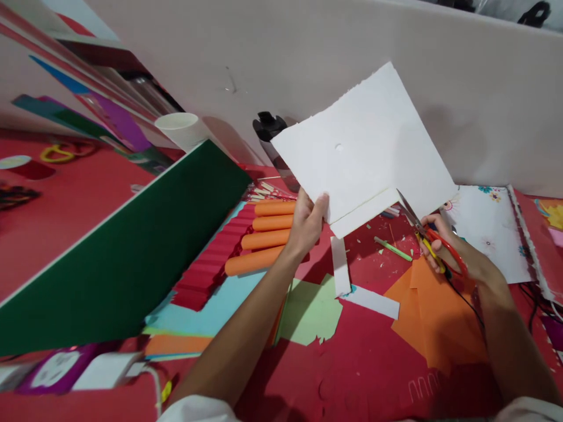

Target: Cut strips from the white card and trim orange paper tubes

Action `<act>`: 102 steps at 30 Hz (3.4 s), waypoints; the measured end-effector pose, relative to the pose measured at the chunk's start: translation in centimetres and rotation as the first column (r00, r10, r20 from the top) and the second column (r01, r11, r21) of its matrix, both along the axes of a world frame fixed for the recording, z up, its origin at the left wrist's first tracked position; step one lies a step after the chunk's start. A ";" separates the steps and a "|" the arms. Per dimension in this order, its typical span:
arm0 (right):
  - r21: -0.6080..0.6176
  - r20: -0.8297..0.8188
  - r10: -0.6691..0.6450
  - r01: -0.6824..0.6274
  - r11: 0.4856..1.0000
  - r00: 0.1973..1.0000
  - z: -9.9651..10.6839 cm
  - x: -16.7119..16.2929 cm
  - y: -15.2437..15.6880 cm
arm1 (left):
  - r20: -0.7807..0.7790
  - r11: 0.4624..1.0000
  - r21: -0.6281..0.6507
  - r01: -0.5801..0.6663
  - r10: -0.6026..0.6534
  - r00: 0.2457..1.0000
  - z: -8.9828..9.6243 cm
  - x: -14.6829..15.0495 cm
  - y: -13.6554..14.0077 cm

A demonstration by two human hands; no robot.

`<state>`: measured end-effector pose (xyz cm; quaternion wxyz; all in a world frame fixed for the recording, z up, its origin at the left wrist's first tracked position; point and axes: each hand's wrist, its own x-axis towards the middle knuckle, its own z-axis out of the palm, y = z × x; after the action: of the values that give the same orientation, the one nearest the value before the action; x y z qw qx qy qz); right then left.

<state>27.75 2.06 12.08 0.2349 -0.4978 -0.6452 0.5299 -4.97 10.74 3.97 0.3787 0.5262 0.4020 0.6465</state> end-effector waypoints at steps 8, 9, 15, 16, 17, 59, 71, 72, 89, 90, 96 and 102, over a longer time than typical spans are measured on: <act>-0.036 -0.069 -0.007 0.005 0.999 0.998 0.0 -1.4 0.2 | 0.076 0.997 -0.070 0.024 -0.018 0.997 1.0 0.1 -0.3; -0.048 -0.087 -0.009 0.005 0.999 0.996 -0.1 -1.5 0.4 | 0.078 0.997 -0.074 0.032 -0.026 0.997 1.1 0.0 -0.2; -0.077 -0.122 -0.062 0.053 0.996 0.991 0.0 -2.5 0.3 | 0.058 0.995 -0.068 0.073 -0.069 0.996 1.6 -0.7 -0.1; -0.071 -0.126 -0.068 0.059 0.996 0.990 0.1 -2.7 0.1 | 0.058 0.995 -0.067 0.072 -0.068 0.996 1.7 -0.8 -0.1; -0.064 -0.130 -0.071 0.063 0.996 0.989 0.1 -2.9 0.0 | 0.059 0.995 -0.065 0.070 -0.067 0.996 1.8 -0.9 -0.1; 0.047 -0.076 -0.056 0.060 0.997 0.995 -3.9 -2.4 1.3 | -0.011 0.975 -0.222 -0.004 0.002 1.000 3.3 1.2 -2.2; 0.036 -0.097 -0.102 0.106 0.994 0.990 -4.7 -3.0 1.4 | -0.046 0.977 -0.212 -0.011 0.001 0.999 3.3 0.8 -2.0; 0.052 -0.074 -0.105 0.109 0.993 0.992 -4.5 -3.0 1.4 | -0.055 0.980 -0.200 -0.012 0.001 0.998 3.1 0.8 -1.9; 0.025 -0.118 -0.146 0.150 0.988 0.982 -2.9 -3.2 1.5 | -0.042 0.973 -0.230 0.007 -0.017 0.999 3.3 0.7 -2.0; 0.025 -0.107 -0.149 0.152 0.988 0.983 -2.8 -3.2 1.5 | -0.042 0.976 -0.220 0.011 -0.021 0.999 3.2 0.7 -1.9; 0.025 -0.032 -0.158 0.159 0.987 0.987 -3.0 -3.1 1.6 | -0.040 0.977 -0.213 0.031 -0.041 0.998 2.5 0.7 -1.6; 0.048 -0.017 -0.219 0.220 0.974 0.975 -3.1 -3.4 1.5 | 0.038 0.960 -0.270 0.079 -0.072 0.997 2.1 0.8 -1.5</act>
<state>24.32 3.51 8.97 0.3081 -0.5570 -0.5978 0.4873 -4.20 9.27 6.05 0.4771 0.4754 0.4610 0.5778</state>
